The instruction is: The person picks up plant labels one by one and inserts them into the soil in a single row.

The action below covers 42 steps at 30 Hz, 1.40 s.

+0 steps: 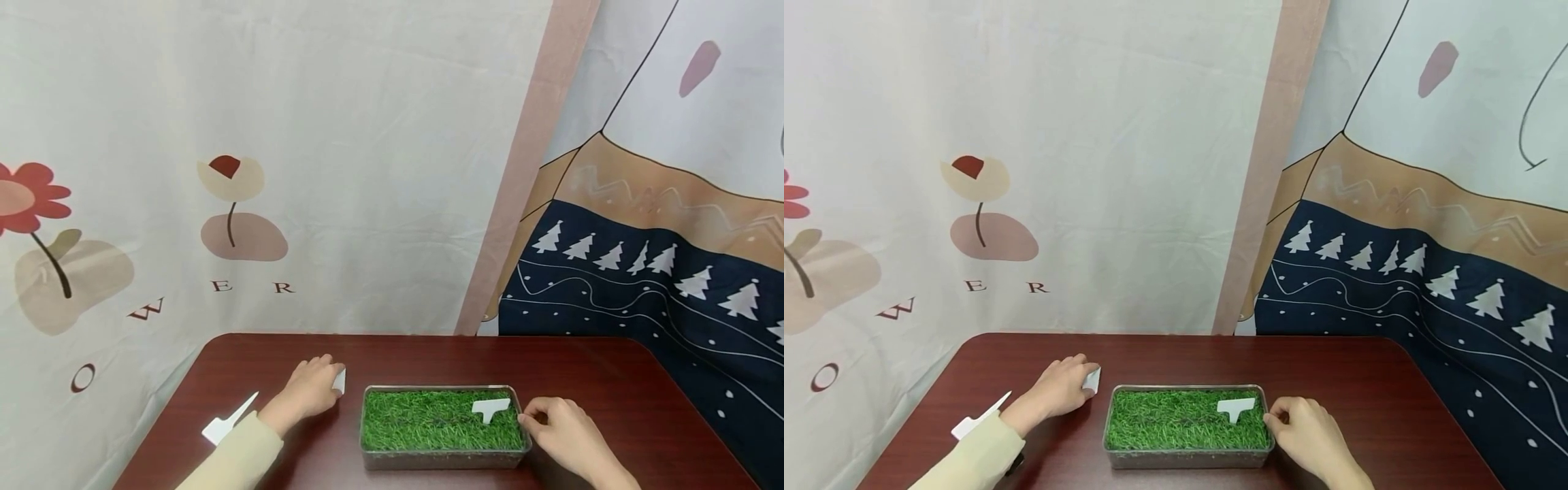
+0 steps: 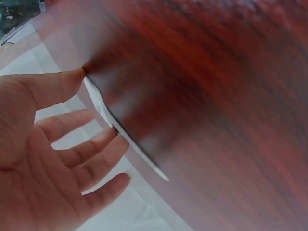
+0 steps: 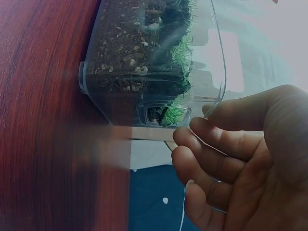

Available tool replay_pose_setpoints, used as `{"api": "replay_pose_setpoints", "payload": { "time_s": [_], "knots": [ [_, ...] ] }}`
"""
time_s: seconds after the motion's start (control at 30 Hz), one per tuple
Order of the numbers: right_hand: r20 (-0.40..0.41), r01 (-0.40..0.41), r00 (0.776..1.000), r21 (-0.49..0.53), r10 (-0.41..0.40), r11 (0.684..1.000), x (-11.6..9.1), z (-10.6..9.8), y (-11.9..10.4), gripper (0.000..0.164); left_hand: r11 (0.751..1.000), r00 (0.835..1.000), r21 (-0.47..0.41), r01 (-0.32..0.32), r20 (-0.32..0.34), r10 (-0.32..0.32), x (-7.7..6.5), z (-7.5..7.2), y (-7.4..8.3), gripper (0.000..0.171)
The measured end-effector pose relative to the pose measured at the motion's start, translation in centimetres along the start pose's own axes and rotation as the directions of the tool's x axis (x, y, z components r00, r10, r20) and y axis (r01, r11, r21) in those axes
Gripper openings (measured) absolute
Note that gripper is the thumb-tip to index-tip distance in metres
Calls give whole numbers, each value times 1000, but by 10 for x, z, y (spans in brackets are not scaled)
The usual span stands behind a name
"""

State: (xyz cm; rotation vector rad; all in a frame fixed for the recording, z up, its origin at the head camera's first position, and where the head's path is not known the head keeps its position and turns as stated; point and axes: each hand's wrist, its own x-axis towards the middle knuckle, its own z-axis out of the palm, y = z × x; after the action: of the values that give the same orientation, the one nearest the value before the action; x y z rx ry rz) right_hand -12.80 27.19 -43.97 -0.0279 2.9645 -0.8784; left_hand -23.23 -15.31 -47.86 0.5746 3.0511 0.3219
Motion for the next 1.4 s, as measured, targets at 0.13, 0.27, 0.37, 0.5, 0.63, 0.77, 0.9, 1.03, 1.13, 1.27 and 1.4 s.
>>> {"api": "replay_pose_setpoints", "payload": {
  "time_s": [0.13,0.27,0.37,0.5,0.63,0.77,0.9,1.03,1.13,1.27,1.4],
  "knots": [
    [-3,2,1000,1,-2,1000,0,0,1,18,995,998,-78,60,-20,-62,-1,0,1,46],
    [-2,4,1000,1,-4,1000,0,0,1,18,969,987,-198,151,-22,-159,-3,-2,3,37],
    [-3,6,1000,-3,-6,1000,0,0,1,18,948,976,-242,209,-10,-217,-4,-3,3,30],
    [-5,10,1000,-7,-10,1000,0,0,1,18,956,972,-182,229,-9,-234,-5,-7,3,30],
    [-5,13,1000,-2,-13,1000,1,1,1,17,973,981,-133,189,-8,-192,-2,-13,0,41],
    [3,1,1000,7,-1,1000,1,1,1,17,973,982,-135,189,19,-188,1,-17,-2,51],
    [7,-2,1000,12,2,1000,1,1,1,17,967,978,-146,208,67,-200,2,-16,-5,53],
    [0,8,1000,7,-8,1000,1,1,1,17,964,977,-169,206,90,-193,3,-14,-6,51],
    [-3,14,1000,5,-14,1000,1,1,1,17,961,978,-186,204,87,-191,4,-14,-6,48],
    [0,11,1000,5,-11,1000,2,1,1,17,958,978,-198,207,77,-195,6,-12,-8,43],
    [0,9,1000,2,-9,1000,1,1,1,18,959,979,-201,200,79,-188,6,-10,-11,41]
  ]
}}
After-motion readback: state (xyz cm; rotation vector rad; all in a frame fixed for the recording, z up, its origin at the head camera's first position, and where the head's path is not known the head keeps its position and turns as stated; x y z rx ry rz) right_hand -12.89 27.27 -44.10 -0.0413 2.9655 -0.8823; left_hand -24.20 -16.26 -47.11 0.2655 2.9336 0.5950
